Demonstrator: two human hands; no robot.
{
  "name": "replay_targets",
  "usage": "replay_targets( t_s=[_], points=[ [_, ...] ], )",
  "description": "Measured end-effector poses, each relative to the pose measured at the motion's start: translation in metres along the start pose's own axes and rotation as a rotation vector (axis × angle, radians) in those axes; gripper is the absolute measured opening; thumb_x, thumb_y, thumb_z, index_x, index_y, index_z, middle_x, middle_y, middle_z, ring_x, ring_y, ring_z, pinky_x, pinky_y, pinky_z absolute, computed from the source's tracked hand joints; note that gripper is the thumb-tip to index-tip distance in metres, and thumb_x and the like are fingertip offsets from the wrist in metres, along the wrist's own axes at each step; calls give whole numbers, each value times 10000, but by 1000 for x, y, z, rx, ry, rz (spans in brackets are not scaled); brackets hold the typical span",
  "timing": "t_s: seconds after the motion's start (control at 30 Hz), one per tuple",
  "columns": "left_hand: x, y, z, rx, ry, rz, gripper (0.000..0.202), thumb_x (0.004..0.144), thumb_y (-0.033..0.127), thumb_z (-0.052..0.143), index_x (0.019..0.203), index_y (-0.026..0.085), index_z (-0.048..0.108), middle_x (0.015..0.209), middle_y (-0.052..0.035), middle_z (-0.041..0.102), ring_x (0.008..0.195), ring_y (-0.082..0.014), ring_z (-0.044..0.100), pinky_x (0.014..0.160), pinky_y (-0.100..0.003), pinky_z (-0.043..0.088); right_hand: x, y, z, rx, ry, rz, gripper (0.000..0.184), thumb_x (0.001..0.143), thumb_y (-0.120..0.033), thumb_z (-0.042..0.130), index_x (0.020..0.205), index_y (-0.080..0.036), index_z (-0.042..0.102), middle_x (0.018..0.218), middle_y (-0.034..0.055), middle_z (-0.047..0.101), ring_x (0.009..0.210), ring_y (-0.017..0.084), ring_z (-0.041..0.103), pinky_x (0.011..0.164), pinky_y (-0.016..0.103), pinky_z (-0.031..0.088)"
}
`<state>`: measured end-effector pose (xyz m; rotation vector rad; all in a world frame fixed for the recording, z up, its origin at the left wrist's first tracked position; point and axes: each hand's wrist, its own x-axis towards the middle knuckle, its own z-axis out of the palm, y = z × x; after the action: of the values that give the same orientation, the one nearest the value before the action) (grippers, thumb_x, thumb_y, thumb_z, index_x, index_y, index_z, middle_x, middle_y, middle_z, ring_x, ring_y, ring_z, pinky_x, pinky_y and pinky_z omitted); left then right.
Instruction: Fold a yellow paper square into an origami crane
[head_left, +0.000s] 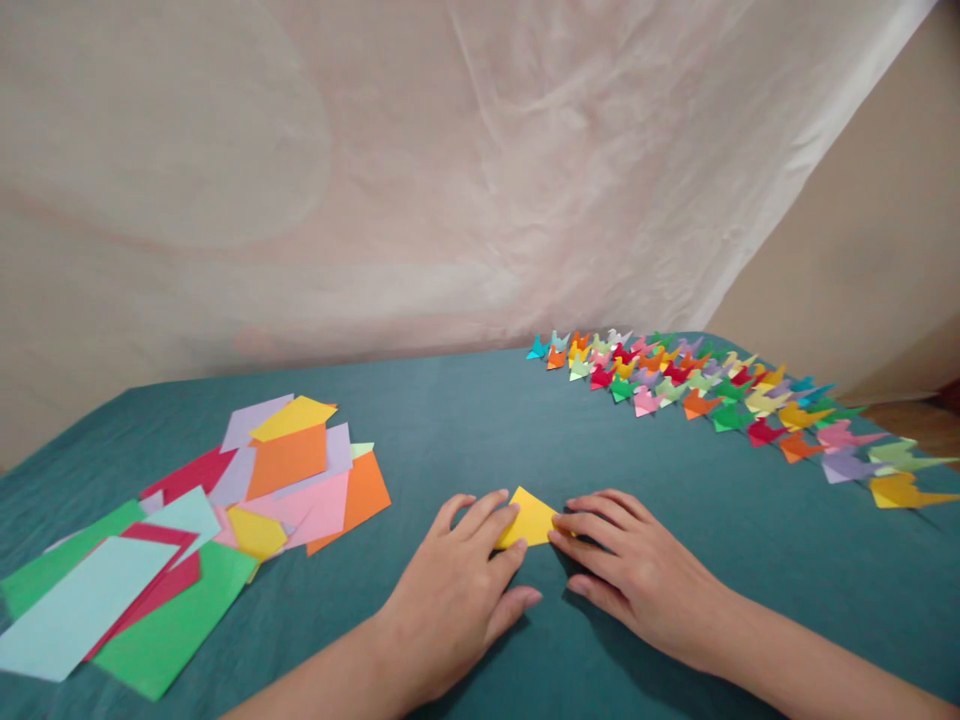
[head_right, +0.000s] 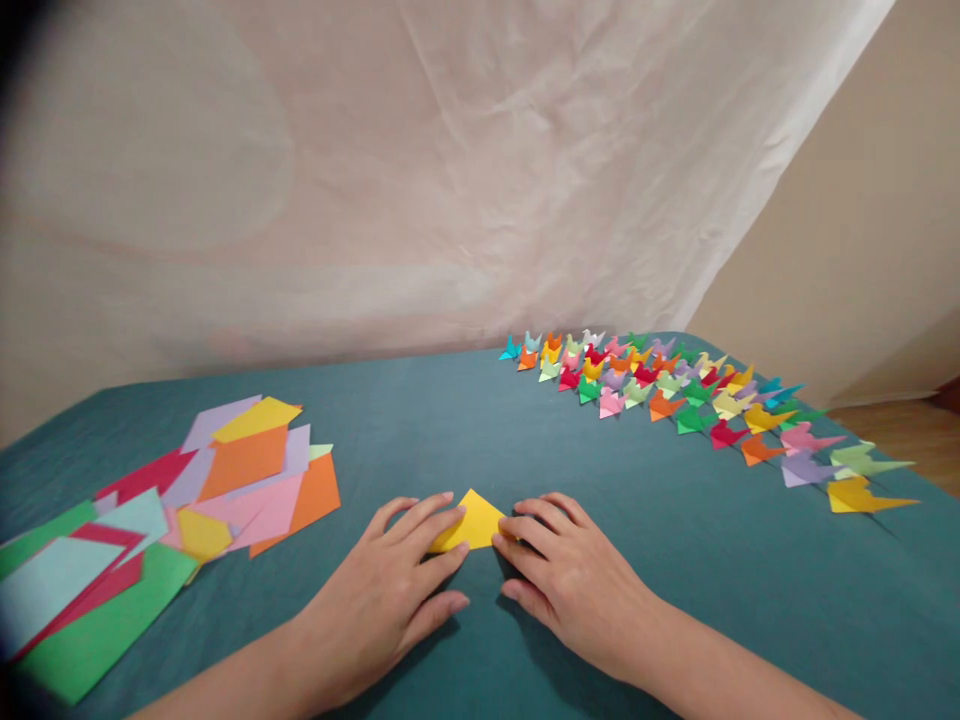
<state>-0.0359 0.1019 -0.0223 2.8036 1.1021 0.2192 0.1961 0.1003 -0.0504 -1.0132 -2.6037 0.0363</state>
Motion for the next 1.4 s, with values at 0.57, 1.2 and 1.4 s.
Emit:
replay_targets(
  t_s=[0.57, 1.2, 1.4],
  points=[
    [-12, -2, -16, 104, -47, -70, 350, 857, 463, 533, 984, 175, 687, 1218, -110, 593, 1270, -304, 391, 1033, -492, 303, 1, 2, -1, 13, -44, 3, 286, 891, -282, 534, 1166, -233, 592, 1111, 27, 634, 1089, 221, 516, 966, 433, 373],
    [-10, -14, 2, 39, 29, 8, 262, 901, 319, 486, 859, 133, 666, 893, -94, 642, 974, -247, 560, 879, -403, 441, -2, 8, -2, 23, 75, 0, 198, 885, -219, 523, 1019, -195, 667, 1007, 66, 647, 1014, 224, 557, 959, 437, 387],
    [-4, -36, 15, -181, 113, -25, 259, 931, 278, 414, 757, 154, 562, 810, -50, 560, 792, -175, 508, 719, -310, 431, -5, 13, 3, 165, 85, 35, 216, 883, -159, 499, 1014, -202, 666, 1015, 89, 630, 964, 206, 570, 854, 392, 449]
  ],
)
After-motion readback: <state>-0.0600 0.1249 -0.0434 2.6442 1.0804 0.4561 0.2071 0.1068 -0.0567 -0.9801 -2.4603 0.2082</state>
